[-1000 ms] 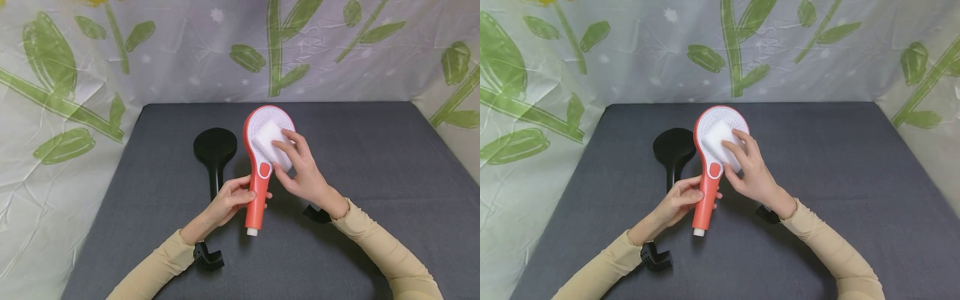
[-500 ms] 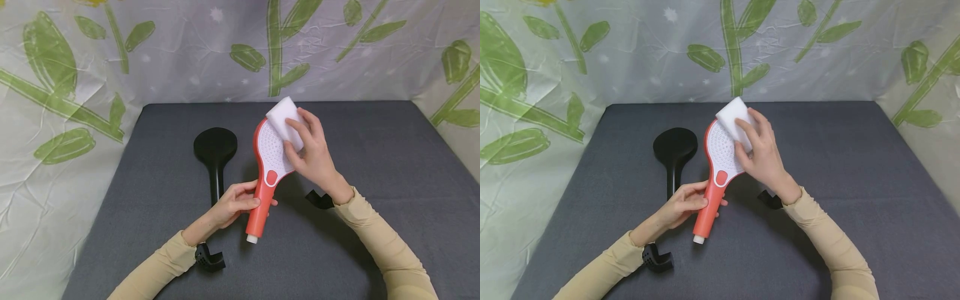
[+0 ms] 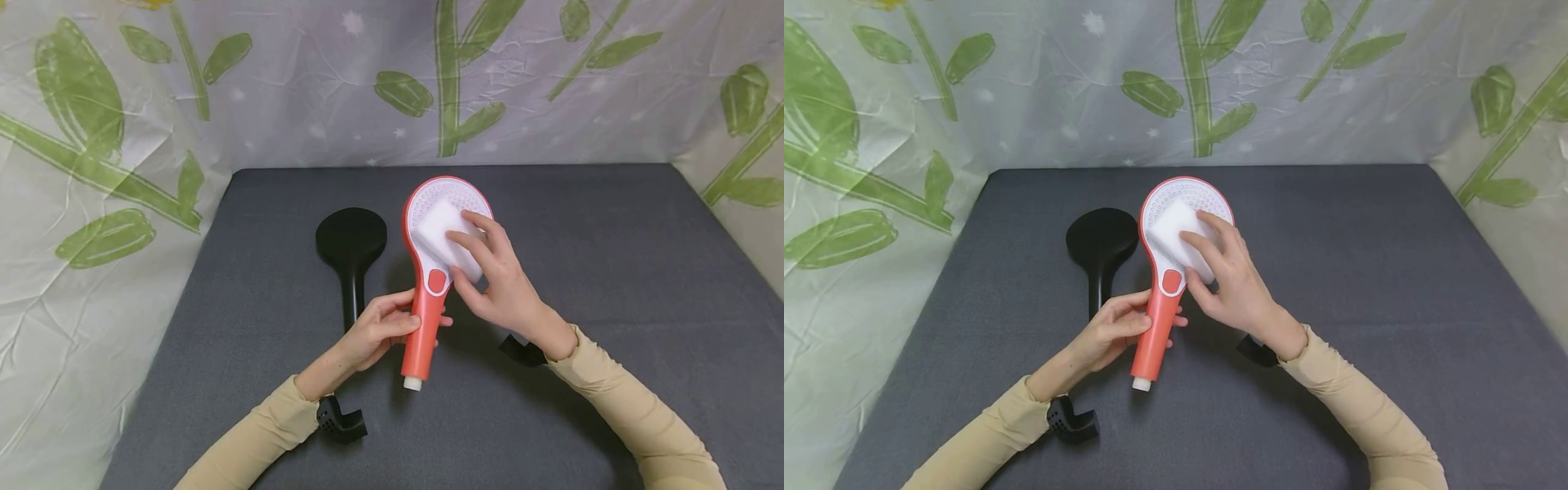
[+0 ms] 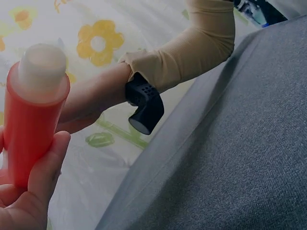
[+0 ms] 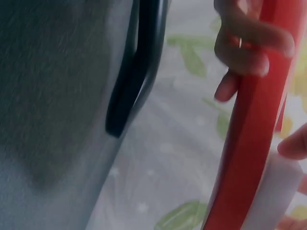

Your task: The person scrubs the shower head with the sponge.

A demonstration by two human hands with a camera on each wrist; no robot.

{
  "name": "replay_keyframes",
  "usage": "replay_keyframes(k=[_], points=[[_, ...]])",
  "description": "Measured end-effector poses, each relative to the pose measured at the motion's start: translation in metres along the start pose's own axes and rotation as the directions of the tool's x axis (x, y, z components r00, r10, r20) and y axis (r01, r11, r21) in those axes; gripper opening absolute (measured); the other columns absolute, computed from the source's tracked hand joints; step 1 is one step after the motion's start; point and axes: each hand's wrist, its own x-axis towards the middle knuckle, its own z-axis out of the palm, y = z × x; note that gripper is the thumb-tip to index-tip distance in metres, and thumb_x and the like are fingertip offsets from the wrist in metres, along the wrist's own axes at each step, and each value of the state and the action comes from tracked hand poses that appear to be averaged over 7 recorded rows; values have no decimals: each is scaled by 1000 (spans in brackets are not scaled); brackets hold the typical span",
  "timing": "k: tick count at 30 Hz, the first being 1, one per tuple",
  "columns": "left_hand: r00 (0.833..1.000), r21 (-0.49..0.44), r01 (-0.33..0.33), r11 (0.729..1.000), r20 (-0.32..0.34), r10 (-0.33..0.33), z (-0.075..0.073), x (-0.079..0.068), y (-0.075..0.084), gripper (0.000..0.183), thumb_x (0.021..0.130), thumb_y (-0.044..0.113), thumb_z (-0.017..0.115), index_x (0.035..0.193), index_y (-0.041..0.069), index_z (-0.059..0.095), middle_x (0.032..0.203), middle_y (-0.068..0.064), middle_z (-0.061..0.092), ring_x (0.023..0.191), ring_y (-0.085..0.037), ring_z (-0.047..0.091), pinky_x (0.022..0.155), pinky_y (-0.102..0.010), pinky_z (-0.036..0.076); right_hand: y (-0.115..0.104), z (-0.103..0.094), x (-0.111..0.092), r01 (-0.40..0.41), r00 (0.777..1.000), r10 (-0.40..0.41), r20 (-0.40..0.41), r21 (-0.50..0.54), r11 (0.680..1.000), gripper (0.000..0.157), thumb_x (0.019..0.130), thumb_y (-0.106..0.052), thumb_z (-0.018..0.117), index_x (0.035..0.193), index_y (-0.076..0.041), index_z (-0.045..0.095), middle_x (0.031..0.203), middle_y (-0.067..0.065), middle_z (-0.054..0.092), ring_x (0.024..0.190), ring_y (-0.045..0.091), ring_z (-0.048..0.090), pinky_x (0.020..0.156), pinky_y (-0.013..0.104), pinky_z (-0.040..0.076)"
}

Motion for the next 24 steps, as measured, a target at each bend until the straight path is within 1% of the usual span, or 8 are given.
replay_keyframes(k=[4,8,12,15,17,19,21,24], points=[[1000,2,10,1000,3,-10,1,0,0,54,91,4,50,137,-12,29,115,-22,59,94,-26,64,87,-39,50,0,3,5,26,1000,-26,11,2,1000,42,80,-13,59,120,-1,56,134,23,38,118,35,39,85,46,42],[1000,33,9,999,-9,-9,1,1,-1,52,91,5,50,137,-11,31,115,-25,59,99,-25,63,85,-35,50,9,2,11,12,1000,-12,-14,-31,999,42,81,-13,61,121,-2,56,134,24,38,118,35,39,88,49,38],[999,67,13,998,-33,-11,3,1,-1,52,90,6,51,136,-10,34,117,-27,57,105,-27,60,84,-32,50,18,-2,15,-34,999,30,-41,-97,995,41,83,-14,58,122,-2,54,134,25,37,120,35,38,90,52,34],[999,89,12,996,-49,-7,3,1,0,51,90,7,52,135,-9,36,115,-27,58,105,-29,60,83,-32,51,24,-7,15,-93,994,84,-72,-131,987,39,84,-12,56,121,0,53,134,26,35,121,36,36,91,51,35],[998,95,8,995,-61,-2,2,0,0,51,90,8,53,135,-10,36,114,-26,59,104,-30,60,83,-33,51,28,-8,14,-136,987,123,-103,-121,983,38,83,-7,57,121,2,53,133,26,35,121,36,36,90,50,38],[997,98,5,995,-73,2,1,0,1,50,90,7,53,134,-10,37,114,-25,59,104,-30,61,83,-34,51,29,-9,11,-158,983,146,-115,-100,982,39,82,-3,58,120,3,53,133,27,35,121,36,36,86,49,42],[996,100,0,995,-88,9,0,0,1,48,90,6,52,133,-11,38,113,-24,60,104,-30,61,84,-35,51,27,-7,8,-156,983,148,-106,-78,985,40,81,-1,59,120,2,53,133,26,35,121,36,37,83,48,43],[993,109,-10,994,-114,22,-2,1,3,44,90,3,50,130,-11,40,114,-21,60,107,-33,59,85,-36,51,19,-3,3,-114,993,112,-48,-54,992,41,81,-5,59,121,1,53,134,26,36,121,35,36,83,47,43]])
